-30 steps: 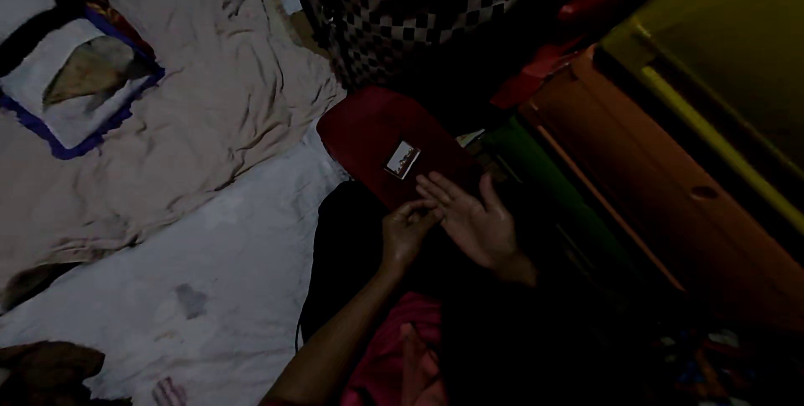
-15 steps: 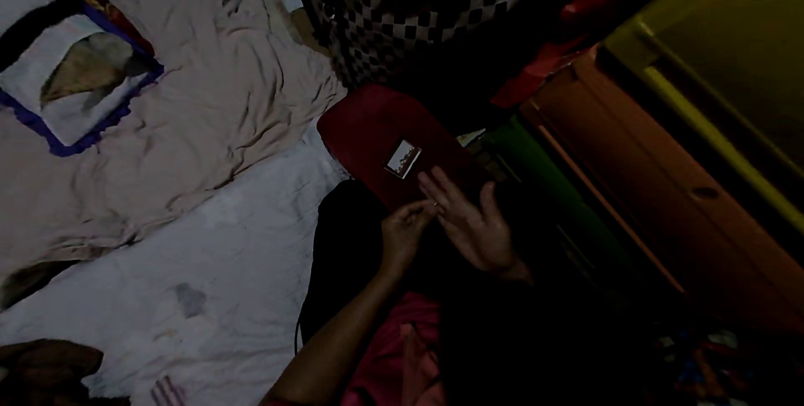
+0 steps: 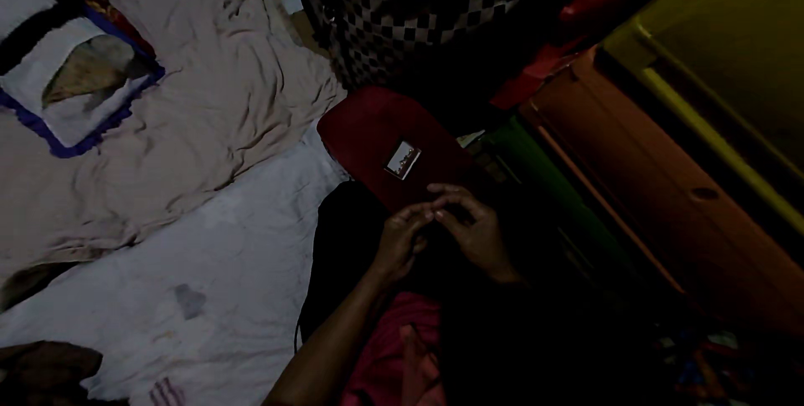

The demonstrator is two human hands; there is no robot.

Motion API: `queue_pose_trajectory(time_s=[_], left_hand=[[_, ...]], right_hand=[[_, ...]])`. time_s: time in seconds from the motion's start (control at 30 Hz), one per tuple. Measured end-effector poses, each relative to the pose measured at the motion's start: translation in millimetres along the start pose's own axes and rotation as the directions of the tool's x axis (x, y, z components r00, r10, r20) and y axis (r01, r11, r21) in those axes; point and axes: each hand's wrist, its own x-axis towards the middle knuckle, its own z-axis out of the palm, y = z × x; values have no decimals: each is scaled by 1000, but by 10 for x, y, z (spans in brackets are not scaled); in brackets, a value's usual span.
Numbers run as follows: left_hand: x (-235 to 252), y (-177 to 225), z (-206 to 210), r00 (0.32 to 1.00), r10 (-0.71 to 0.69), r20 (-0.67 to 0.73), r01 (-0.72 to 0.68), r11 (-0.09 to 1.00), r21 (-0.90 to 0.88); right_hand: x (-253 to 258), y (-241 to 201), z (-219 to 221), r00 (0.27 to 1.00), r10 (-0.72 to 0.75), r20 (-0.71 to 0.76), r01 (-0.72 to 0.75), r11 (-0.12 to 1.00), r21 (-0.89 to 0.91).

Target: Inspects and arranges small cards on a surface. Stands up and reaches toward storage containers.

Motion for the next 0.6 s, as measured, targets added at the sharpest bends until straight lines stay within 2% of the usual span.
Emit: queue_pose_trajectory(time_s=[0.47,0.6], left_hand=[[3,3,-62,997,-69,41,70,997,-17],[-3,16,-61,995,-81,55,83,996,-29]], right_hand=[[7,64,-27,999,6,33,-8,998,56],[40,100,-35,996,-6,94,2,999,47]])
